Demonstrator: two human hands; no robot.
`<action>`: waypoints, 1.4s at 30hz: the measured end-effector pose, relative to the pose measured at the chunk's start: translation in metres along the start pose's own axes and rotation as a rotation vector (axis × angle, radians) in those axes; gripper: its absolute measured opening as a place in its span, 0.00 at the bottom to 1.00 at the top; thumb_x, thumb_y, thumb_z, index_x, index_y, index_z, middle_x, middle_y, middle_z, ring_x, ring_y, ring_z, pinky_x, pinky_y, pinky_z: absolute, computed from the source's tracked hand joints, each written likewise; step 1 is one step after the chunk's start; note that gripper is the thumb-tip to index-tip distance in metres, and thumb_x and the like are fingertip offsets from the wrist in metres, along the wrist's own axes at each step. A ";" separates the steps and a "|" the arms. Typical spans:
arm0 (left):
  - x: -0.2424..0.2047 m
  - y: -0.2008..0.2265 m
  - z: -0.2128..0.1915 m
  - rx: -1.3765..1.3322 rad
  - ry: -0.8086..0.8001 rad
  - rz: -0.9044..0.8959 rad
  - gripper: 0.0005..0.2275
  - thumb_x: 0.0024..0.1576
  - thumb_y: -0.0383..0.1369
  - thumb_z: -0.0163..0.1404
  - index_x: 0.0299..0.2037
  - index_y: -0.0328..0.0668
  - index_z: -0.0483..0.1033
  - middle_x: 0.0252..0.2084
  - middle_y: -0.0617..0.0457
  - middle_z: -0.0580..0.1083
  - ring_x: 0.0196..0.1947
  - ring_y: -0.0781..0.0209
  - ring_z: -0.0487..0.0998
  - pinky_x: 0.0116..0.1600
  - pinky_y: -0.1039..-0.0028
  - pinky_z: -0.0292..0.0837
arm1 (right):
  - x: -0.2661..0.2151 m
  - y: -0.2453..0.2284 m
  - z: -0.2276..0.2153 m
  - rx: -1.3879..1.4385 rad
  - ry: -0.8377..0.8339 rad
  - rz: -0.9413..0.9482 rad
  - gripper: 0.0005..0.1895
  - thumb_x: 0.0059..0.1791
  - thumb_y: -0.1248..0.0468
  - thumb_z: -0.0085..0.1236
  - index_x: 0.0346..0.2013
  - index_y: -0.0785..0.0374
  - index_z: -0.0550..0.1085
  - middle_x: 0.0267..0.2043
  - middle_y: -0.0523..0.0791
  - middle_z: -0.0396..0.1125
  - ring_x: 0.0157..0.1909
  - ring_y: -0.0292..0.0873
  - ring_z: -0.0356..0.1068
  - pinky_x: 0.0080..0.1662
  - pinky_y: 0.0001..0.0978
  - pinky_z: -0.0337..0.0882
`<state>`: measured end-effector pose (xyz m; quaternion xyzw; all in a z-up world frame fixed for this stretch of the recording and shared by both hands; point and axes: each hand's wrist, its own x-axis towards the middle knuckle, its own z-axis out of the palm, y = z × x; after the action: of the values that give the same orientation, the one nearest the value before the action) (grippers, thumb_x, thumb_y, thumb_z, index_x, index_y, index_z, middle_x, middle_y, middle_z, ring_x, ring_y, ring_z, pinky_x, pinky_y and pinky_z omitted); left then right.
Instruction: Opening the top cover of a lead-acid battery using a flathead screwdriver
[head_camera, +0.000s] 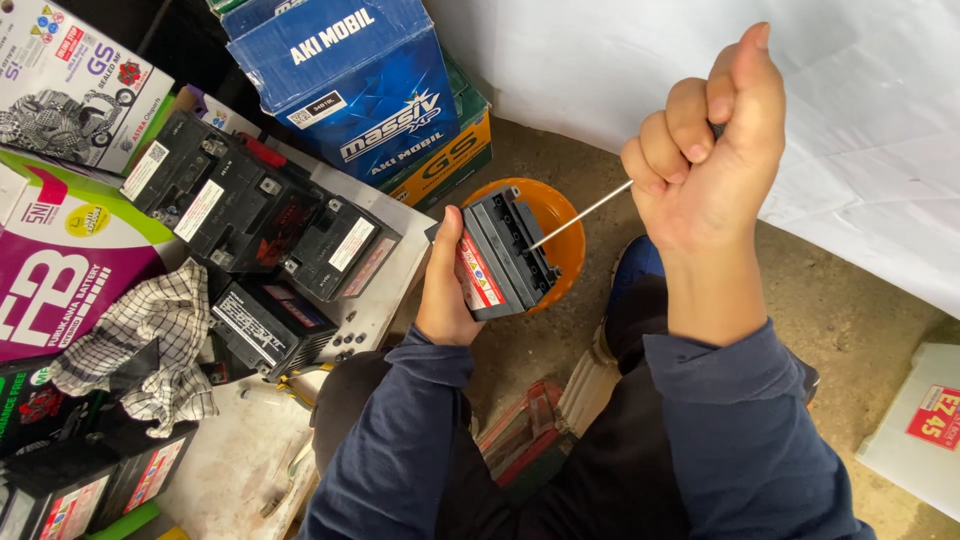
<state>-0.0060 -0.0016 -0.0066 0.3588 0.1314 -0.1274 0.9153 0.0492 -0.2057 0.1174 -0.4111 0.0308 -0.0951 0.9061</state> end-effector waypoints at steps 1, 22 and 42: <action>-0.001 -0.001 0.002 -0.005 -0.005 0.003 0.23 0.65 0.49 0.44 0.51 0.32 0.76 0.37 0.48 0.79 0.27 0.66 0.78 0.32 0.77 0.73 | -0.001 -0.001 -0.001 -0.014 -0.014 0.005 0.20 0.48 0.44 0.56 0.21 0.49 0.61 0.14 0.34 0.48 0.12 0.29 0.38 0.18 0.25 0.40; 0.005 0.021 0.021 0.131 0.054 0.010 0.26 0.63 0.51 0.43 0.55 0.33 0.74 0.42 0.45 0.79 0.32 0.63 0.80 0.37 0.76 0.75 | 0.000 0.009 -0.015 -0.033 0.313 -0.178 0.21 0.45 0.43 0.58 0.25 0.52 0.61 0.16 0.35 0.50 0.14 0.30 0.44 0.18 0.27 0.46; -0.006 0.042 0.014 0.966 0.095 0.659 0.27 0.55 0.35 0.59 0.60 0.31 0.60 0.52 0.40 0.73 0.48 0.51 0.79 0.56 0.67 0.74 | 0.031 -0.043 -0.269 -0.016 0.261 -0.441 0.14 0.59 0.58 0.42 0.31 0.58 0.67 0.25 0.40 0.52 0.27 0.36 0.47 0.37 0.29 0.55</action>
<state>0.0046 0.0194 0.0313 0.7626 -0.0191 0.1345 0.6324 0.0373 -0.4380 -0.0269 -0.3995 0.0580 -0.3425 0.8484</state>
